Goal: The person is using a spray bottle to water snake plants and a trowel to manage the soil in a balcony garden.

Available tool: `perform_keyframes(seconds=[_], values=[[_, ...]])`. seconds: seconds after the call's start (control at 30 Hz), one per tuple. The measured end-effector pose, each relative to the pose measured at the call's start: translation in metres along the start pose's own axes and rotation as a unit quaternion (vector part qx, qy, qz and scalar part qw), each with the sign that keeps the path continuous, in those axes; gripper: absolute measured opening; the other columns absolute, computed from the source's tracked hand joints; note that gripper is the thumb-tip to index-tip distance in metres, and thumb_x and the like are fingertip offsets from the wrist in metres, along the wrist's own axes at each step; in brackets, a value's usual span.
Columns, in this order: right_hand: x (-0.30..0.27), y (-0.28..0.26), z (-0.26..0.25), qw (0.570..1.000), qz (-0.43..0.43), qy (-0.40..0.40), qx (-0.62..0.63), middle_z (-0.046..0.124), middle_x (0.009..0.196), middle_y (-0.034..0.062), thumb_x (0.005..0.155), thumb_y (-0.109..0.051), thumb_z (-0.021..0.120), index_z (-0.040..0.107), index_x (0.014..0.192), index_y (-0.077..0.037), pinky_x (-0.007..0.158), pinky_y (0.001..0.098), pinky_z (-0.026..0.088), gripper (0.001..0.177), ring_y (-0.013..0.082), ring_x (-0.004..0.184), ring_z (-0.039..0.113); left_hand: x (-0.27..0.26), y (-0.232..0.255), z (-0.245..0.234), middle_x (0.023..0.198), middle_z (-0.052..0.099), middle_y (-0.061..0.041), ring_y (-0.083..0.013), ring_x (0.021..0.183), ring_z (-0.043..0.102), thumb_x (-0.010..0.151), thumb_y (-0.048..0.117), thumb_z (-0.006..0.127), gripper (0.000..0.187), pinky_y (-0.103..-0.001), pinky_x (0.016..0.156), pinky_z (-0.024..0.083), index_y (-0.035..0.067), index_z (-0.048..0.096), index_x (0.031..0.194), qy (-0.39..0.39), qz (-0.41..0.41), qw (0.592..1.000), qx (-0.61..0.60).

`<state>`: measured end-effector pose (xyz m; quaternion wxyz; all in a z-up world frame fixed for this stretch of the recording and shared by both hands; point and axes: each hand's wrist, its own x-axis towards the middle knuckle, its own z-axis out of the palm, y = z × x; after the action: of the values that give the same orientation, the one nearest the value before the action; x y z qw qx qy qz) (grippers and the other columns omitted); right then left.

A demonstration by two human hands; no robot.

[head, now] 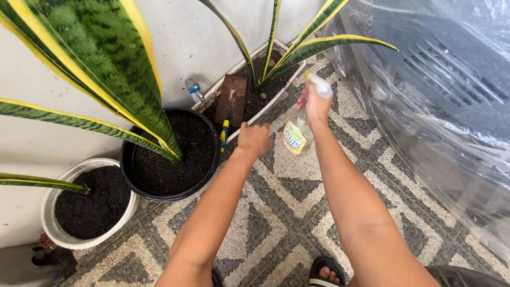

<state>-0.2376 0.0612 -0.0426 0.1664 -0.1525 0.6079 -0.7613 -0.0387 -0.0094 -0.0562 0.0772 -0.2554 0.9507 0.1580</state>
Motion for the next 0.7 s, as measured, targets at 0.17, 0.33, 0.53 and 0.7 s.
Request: perform_keyframes(seconds=[0.17,0.33,0.53,0.7], values=[[-0.019,-0.047,0.027,0.989,-0.117,0.016,-0.088,0.072,0.074,0.0092,0.099,-0.021,0.067,0.072,0.108,0.005,0.043,0.0296,0.053,0.029,0.0158,0.049,0.066,0.01,-0.02,0.015,0.108,0.076,-0.015,-0.0317,0.107,0.071,0.093,0.02,0.063,0.034,-0.052,0.114,0.033,0.008,0.063,0.126,0.008,-0.012,0.999,0.044],[-0.027,-0.041,0.022,0.983,-0.052,0.019,-0.177,0.069,0.067,0.013,0.097,-0.022,0.068,0.073,0.104,0.008,0.04,0.0292,0.053,0.031,0.0167,0.048,0.065,0.008,-0.024,0.014,0.109,0.077,-0.014,-0.0293,0.108,0.073,0.094,0.014,0.062,0.034,-0.05,0.117,0.033,0.008,0.065,0.127,-0.004,-0.032,0.997,0.071],[-0.048,-0.038,0.029,0.914,-0.087,-0.051,-0.394,0.076,0.072,0.0127,0.092,-0.035,0.073,0.079,0.098,-0.003,0.063,0.0385,0.058,0.033,0.0217,0.061,0.074,0.01,-0.025,0.018,0.109,0.076,-0.013,-0.0299,0.108,0.071,0.092,0.016,0.064,0.042,-0.052,0.118,0.028,0.006,0.061,0.132,-0.022,-0.031,0.992,0.121],[-0.065,-0.042,0.05,0.795,-0.149,-0.096,-0.58,0.074,0.083,0.0206,0.085,-0.042,0.073,0.076,0.096,-0.008,0.075,0.0505,0.057,0.036,0.0396,0.077,0.072,0.01,-0.026,0.023,0.114,0.076,-0.012,-0.0286,0.113,0.07,0.096,0.015,0.06,0.039,-0.052,0.121,0.026,0.008,0.062,0.134,-0.044,-0.038,0.989,0.137]])
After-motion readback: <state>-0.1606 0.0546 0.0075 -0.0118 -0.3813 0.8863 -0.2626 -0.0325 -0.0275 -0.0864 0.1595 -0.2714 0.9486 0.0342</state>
